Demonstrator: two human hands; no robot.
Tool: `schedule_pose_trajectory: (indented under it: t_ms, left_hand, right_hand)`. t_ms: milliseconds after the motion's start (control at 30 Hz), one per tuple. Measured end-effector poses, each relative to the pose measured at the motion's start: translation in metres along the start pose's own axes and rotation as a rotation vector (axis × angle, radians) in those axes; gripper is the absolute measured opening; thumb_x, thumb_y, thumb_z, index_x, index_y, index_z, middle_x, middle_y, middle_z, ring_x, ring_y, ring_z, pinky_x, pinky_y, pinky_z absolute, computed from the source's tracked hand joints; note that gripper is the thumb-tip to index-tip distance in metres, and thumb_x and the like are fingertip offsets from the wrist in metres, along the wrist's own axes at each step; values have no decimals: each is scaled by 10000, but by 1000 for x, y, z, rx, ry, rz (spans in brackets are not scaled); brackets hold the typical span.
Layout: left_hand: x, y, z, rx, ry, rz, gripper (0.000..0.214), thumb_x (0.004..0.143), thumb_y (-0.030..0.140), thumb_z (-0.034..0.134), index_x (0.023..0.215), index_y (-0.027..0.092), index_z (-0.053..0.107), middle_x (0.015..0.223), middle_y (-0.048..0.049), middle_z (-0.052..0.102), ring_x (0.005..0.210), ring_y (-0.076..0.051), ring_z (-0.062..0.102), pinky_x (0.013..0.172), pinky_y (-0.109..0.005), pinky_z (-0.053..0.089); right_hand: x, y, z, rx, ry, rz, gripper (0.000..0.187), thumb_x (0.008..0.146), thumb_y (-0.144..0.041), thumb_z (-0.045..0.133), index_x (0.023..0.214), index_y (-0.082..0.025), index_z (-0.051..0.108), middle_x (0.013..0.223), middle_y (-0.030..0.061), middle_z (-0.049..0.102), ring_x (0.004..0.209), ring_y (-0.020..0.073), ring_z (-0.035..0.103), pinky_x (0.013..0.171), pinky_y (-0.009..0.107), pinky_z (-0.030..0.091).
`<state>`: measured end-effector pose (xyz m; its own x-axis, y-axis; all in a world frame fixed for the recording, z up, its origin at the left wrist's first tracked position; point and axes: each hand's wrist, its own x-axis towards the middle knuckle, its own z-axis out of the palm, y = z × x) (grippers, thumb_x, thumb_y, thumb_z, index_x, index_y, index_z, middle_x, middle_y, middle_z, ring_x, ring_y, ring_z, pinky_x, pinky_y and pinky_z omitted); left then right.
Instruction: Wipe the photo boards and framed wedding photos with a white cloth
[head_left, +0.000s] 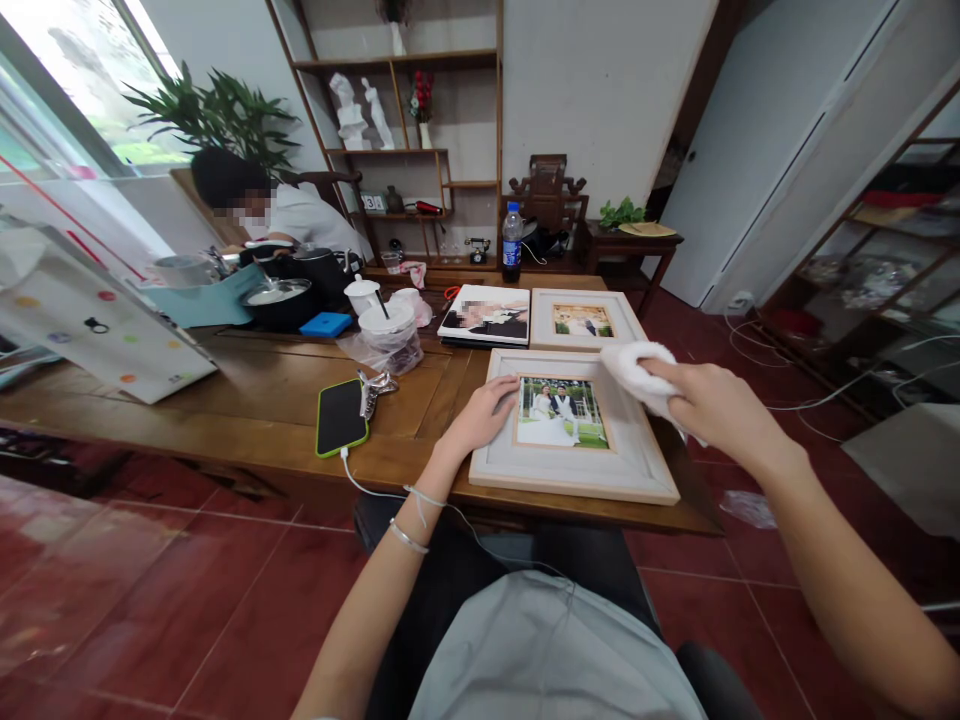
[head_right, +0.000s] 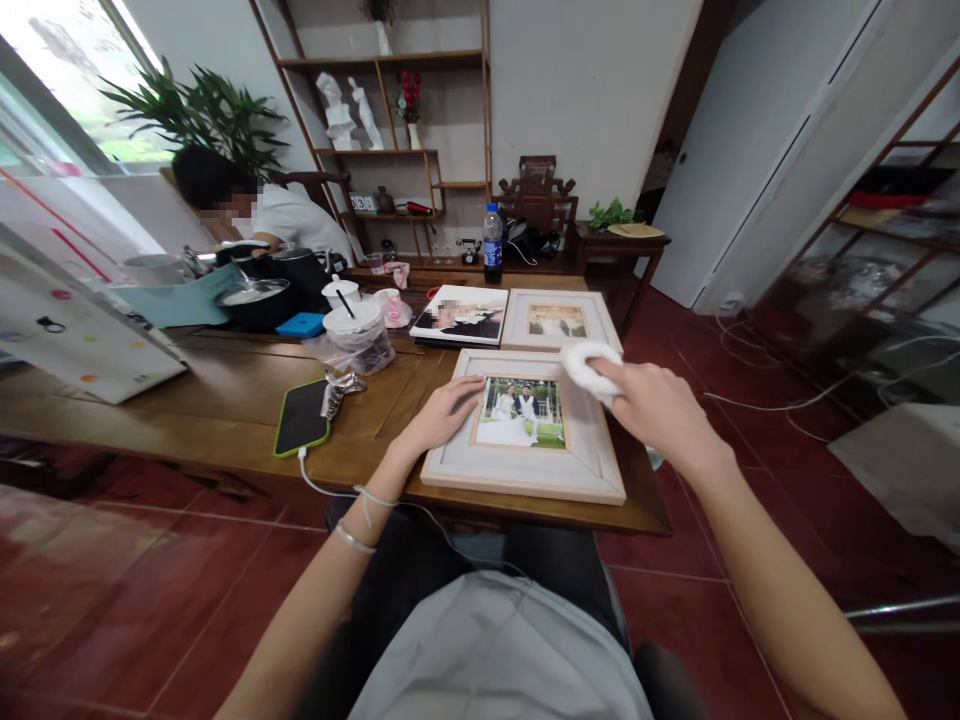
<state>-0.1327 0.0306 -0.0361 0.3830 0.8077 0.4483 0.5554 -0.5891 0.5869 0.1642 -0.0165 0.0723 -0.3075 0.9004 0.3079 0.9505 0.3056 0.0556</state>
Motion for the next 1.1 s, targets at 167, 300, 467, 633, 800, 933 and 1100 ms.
schedule_pose_trajectory:
  t_ms: [167, 300, 467, 633, 800, 933, 1100]
  left_hand:
    - [-3, -4, 4, 31, 144, -101, 377, 844, 163, 501, 1218, 145, 544, 1404, -146, 393, 1320, -250, 365, 1105, -421, 282]
    - [-2, -7, 7, -100, 296, -364, 576, 768, 161, 607, 1315, 124, 430, 1373, -188, 410, 1291, -297, 400, 1081, -456, 304]
    - [-5, 6, 0, -696, 187, -770, 707, 750, 220, 672, 1362, 114, 334, 1158, -168, 617, 1014, -264, 625, 877, -393, 500]
    - [-24, 26, -6, -1069, 97, -909, 276, 796, 242, 630, 1030, 99, 596, 882, -128, 709, 778, -224, 685, 653, -293, 553]
    - [-42, 39, -15, -1149, 282, -927, 181, 784, 225, 643, 928, 115, 632, 782, -91, 719, 703, -205, 695, 663, -286, 563]
    - [-51, 47, -38, -1160, 379, -943, 178, 763, 222, 652, 912, 125, 655, 781, -85, 721, 719, -222, 703, 675, -298, 575]
    - [-42, 60, -71, -1121, 542, -836, 268, 718, 242, 702, 965, 146, 655, 795, -65, 721, 786, -234, 701, 697, -304, 581]
  right_hand:
    - [-10, -12, 44, -51, 62, -170, 547, 653, -34, 425, 1152, -179, 593, 1036, 129, 664, 973, 275, 597, 781, 367, 448]
    - [-27, -27, 75, 27, 88, -270, 535, 624, 15, 415, 1076, -173, 632, 1263, 123, 575, 1259, 285, 422, 1027, 489, 307]
    - [-32, -26, 86, 113, 106, -241, 532, 624, 20, 420, 1081, -147, 636, 1197, 140, 617, 1262, 268, 429, 1056, 492, 293]
    - [-30, -23, 80, 145, 124, -289, 538, 609, 21, 400, 1059, -152, 638, 1168, 139, 632, 1248, 256, 449, 1045, 489, 327]
    - [-43, -14, 59, 109, 169, -263, 492, 661, -5, 406, 1082, -151, 615, 1233, 157, 582, 1186, 273, 504, 962, 468, 427]
    - [-69, -3, 51, 108, 229, -243, 393, 690, -29, 415, 984, -192, 618, 1279, 138, 542, 1213, 297, 471, 955, 489, 426]
    - [-94, 6, 57, 109, 299, -121, 388, 714, -54, 431, 1030, -236, 563, 1286, 134, 514, 1199, 321, 476, 921, 509, 442]
